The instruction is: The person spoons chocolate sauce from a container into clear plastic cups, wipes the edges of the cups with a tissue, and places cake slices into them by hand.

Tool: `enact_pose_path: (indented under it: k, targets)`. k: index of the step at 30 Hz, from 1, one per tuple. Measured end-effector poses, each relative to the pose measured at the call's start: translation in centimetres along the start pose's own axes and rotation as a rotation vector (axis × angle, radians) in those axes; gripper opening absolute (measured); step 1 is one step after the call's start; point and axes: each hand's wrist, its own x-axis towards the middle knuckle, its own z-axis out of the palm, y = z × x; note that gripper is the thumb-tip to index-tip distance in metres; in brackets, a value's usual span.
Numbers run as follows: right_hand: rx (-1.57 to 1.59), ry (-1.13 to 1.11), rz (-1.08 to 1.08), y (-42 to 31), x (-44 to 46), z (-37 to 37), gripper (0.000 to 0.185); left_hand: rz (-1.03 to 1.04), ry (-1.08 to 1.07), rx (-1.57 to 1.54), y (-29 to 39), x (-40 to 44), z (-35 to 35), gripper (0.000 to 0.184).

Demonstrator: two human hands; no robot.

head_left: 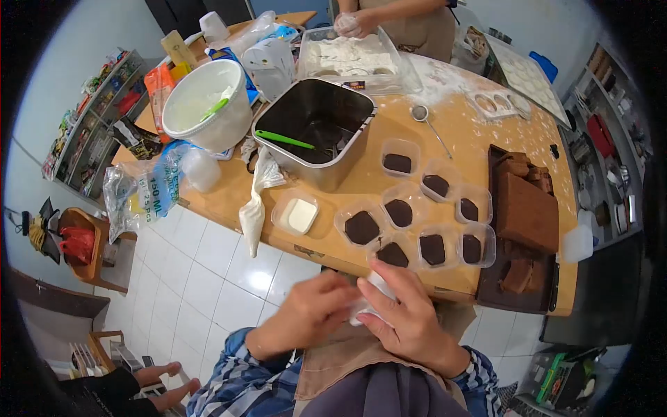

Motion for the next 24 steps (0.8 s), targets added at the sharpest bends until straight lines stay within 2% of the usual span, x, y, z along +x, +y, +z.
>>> enact_pose_path:
  k: [3,6,7,10,11,14,15,21,24]
  targets:
    - [0.212,0.043,0.247,0.5,-2.5,0.8,0.043,0.082,0.108,-0.230,-0.8,-0.5,2.7,0.034]
    - [0.390,0.039,0.451,0.9,-4.5,0.8,0.039,-0.024,0.038,-0.615,-1.6,-0.6,4.8,0.033]
    - [0.397,0.066,0.500,0.8,-4.7,0.4,0.036,-0.150,0.043,-1.016,-1.4,-0.8,5.9,0.030]
    - [0.346,0.134,0.597,2.0,-6.8,0.1,0.033,-0.360,0.219,-1.024,-3.3,-0.6,6.3,0.022]
    - [0.342,0.209,0.620,1.7,-6.6,-0.1,0.030,-0.412,0.334,-0.831,-4.5,-0.1,6.3,0.013]
    - [0.353,0.342,0.668,2.8,-7.9,-0.5,0.030,-0.644,0.389,-0.804,-6.6,0.7,6.2,0.015]
    - [0.319,0.369,0.658,2.9,-7.9,-0.6,0.023,-0.717,0.364,-0.764,-6.5,1.0,6.3,0.020]
    - [0.283,0.412,0.671,3.2,-8.2,-1.3,0.023,-0.831,0.480,-0.863,-7.1,3.0,5.9,0.025]
    - [0.277,0.406,0.670,3.2,-8.1,-1.2,0.023,-0.715,0.501,-0.693,-8.3,3.4,6.6,0.028]
